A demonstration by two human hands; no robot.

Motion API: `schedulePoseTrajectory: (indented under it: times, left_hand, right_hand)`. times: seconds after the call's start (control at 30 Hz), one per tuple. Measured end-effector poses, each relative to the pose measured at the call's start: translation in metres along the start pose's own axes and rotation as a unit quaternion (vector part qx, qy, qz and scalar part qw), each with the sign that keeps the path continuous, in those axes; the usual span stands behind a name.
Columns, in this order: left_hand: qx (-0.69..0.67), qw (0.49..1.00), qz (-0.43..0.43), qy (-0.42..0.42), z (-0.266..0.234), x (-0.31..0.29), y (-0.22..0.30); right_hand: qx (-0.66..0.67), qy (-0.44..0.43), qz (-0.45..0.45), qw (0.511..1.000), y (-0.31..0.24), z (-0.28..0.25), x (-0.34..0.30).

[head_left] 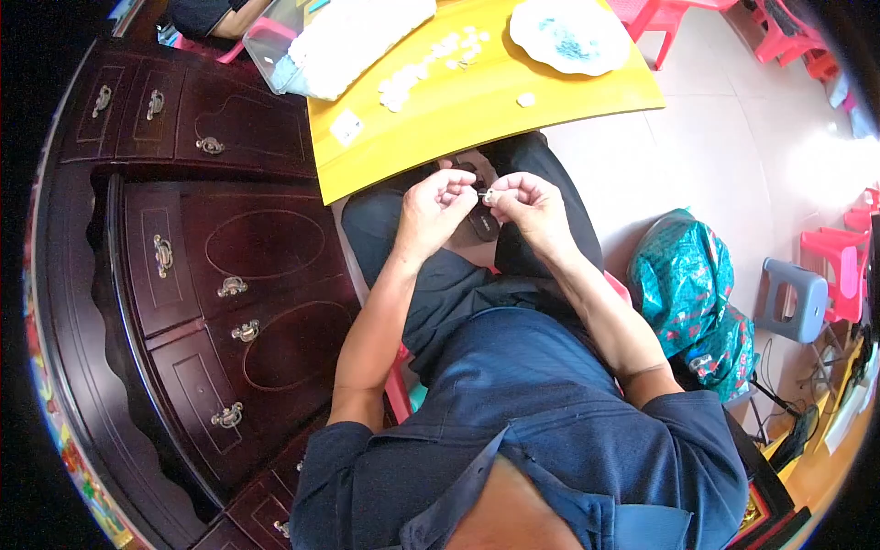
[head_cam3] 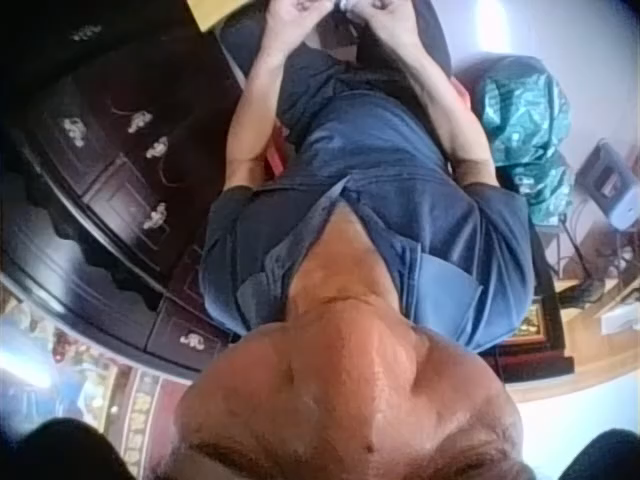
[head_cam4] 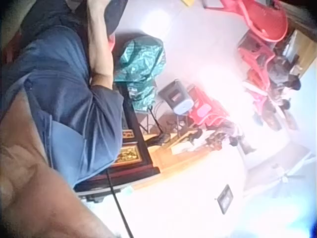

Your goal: Manually assembling small white plastic components at a work table in a workshop.

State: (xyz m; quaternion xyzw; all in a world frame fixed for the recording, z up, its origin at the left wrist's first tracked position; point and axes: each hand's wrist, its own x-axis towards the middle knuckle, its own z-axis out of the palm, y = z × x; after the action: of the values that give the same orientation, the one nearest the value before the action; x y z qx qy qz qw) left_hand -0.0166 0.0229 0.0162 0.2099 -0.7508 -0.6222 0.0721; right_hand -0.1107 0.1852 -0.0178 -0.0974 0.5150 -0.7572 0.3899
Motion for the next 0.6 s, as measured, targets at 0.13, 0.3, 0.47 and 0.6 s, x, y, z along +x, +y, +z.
schedulePoseTrajectory:
  times: [0.13, 0.3, 0.47, 0.6]
  left_hand:
    - [0.096, 0.995, 0.016, 0.008, 0.004, -0.002, 0.006]
    - [0.096, 0.995, 0.018, 0.005, 0.008, -0.001, 0.003]
    - [0.155, 0.987, 0.045, 0.023, 0.015, -0.001, 0.004]
    - [0.208, 0.975, 0.076, 0.032, 0.019, 0.000, 0.005]
  right_hand:
    - [-0.003, 0.010, -0.006, 1.000, 0.001, 0.002, -0.001]
    - [-0.017, 0.025, -0.006, 1.000, 0.000, 0.005, -0.003]
    - [-0.092, 0.050, -0.055, 0.993, 0.007, 0.004, -0.002]
    - [-0.167, 0.076, -0.077, 0.980, 0.008, 0.005, -0.004]
